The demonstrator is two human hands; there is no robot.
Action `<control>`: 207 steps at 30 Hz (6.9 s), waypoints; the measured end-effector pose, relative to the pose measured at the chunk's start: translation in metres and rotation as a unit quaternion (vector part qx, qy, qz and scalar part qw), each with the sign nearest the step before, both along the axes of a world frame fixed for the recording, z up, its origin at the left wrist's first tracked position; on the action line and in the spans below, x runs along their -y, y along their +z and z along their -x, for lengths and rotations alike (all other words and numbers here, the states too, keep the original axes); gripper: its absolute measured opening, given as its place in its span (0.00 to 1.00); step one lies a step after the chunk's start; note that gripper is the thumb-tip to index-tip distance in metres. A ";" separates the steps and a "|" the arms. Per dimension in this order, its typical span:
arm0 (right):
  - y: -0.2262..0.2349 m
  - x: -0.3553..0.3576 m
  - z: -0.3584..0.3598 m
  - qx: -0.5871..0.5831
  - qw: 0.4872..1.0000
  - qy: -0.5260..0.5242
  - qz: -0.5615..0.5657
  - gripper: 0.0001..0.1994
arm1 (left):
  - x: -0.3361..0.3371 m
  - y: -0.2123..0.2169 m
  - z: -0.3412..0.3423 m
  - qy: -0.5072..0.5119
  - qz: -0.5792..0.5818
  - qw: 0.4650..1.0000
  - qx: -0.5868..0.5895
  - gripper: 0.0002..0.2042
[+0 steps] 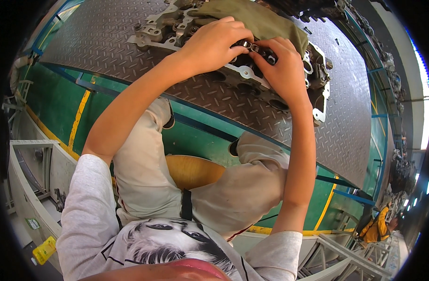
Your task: The person uses their hands to place and align small components into a cylinder head assembly on a workbench.
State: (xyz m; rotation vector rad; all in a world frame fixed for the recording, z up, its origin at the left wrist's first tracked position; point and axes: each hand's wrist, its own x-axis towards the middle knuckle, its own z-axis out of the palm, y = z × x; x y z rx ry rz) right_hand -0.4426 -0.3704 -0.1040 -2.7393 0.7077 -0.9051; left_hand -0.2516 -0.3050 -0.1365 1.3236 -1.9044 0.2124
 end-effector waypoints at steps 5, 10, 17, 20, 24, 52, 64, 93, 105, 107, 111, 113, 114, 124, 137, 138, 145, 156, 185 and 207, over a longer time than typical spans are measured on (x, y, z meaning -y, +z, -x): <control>0.002 0.001 0.002 0.001 0.999 0.001 -0.041 0.11 | 0.000 0.003 0.001 0.004 -0.019 1.000 0.010 0.11; 0.000 0.006 0.002 -0.035 0.999 0.008 -0.041 0.11 | 0.003 0.001 0.002 0.020 -0.030 0.999 0.012 0.11; 0.013 0.002 -0.008 -0.148 0.986 -0.044 -0.070 0.13 | 0.005 -0.002 0.003 0.031 -0.018 0.999 0.020 0.11; 0.012 0.000 -0.012 -0.179 0.981 -0.063 -0.035 0.15 | 0.003 0.000 0.005 0.042 -0.025 0.999 0.010 0.11; 0.011 0.000 -0.012 -0.183 0.981 -0.066 -0.007 0.16 | 0.001 0.001 0.005 0.043 -0.027 0.999 0.007 0.11; 0.001 0.009 0.001 -0.016 0.999 0.018 -0.046 0.13 | 0.000 0.004 0.000 -0.007 -0.029 1.000 -0.007 0.12; 0.003 0.007 0.003 -0.015 0.998 -0.004 -0.069 0.14 | 0.003 0.003 0.000 -0.007 -0.034 0.999 -0.005 0.11; 0.001 0.005 0.002 -0.022 0.998 -0.016 -0.064 0.14 | -0.001 0.003 0.003 0.011 -0.052 0.999 -0.008 0.11; 0.001 0.004 0.002 -0.021 0.998 -0.009 -0.065 0.15 | 0.000 0.004 0.002 0.015 -0.050 0.999 -0.009 0.11; 0.002 0.004 0.003 -0.021 0.997 -0.008 -0.067 0.15 | -0.001 0.004 0.002 0.013 -0.050 0.999 -0.010 0.11; 0.002 0.004 0.002 -0.019 0.997 -0.004 -0.068 0.15 | -0.001 0.003 0.001 0.010 -0.040 0.999 -0.004 0.11; 0.003 0.004 0.002 -0.020 0.998 -0.005 -0.065 0.15 | -0.001 0.004 0.001 0.008 -0.034 0.999 -0.007 0.11; 0.002 0.004 0.002 -0.020 0.998 -0.005 -0.066 0.15 | -0.001 0.003 0.001 0.006 -0.031 0.999 -0.007 0.11; 0.006 -0.001 0.000 -0.009 0.999 -0.010 -0.051 0.15 | -0.001 0.003 0.000 -0.011 -0.014 1.000 -0.022 0.11; 0.004 -0.001 0.001 -0.007 0.999 -0.021 -0.044 0.13 | -0.003 0.006 0.001 0.002 -0.043 0.999 -0.027 0.10; 0.004 -0.001 0.001 -0.009 0.999 -0.021 -0.044 0.13 | -0.003 0.005 0.001 0.002 -0.044 0.999 -0.028 0.10; 0.003 -0.001 0.001 -0.010 0.999 -0.022 -0.048 0.13 | -0.002 0.004 0.000 0.001 -0.050 0.998 -0.024 0.10; 0.003 -0.001 0.001 -0.009 0.999 -0.027 -0.046 0.13 | -0.003 0.003 0.001 0.011 -0.042 0.999 -0.021 0.11; 0.008 -0.006 0.000 -0.003 1.000 -0.028 -0.005 0.15 | 0.001 0.004 0.000 0.003 -0.014 0.999 -0.043 0.09; 0.001 0.001 0.000 0.012 1.000 -0.020 -0.005 0.14 | 0.003 0.001 0.001 0.034 -0.002 0.999 -0.027 0.08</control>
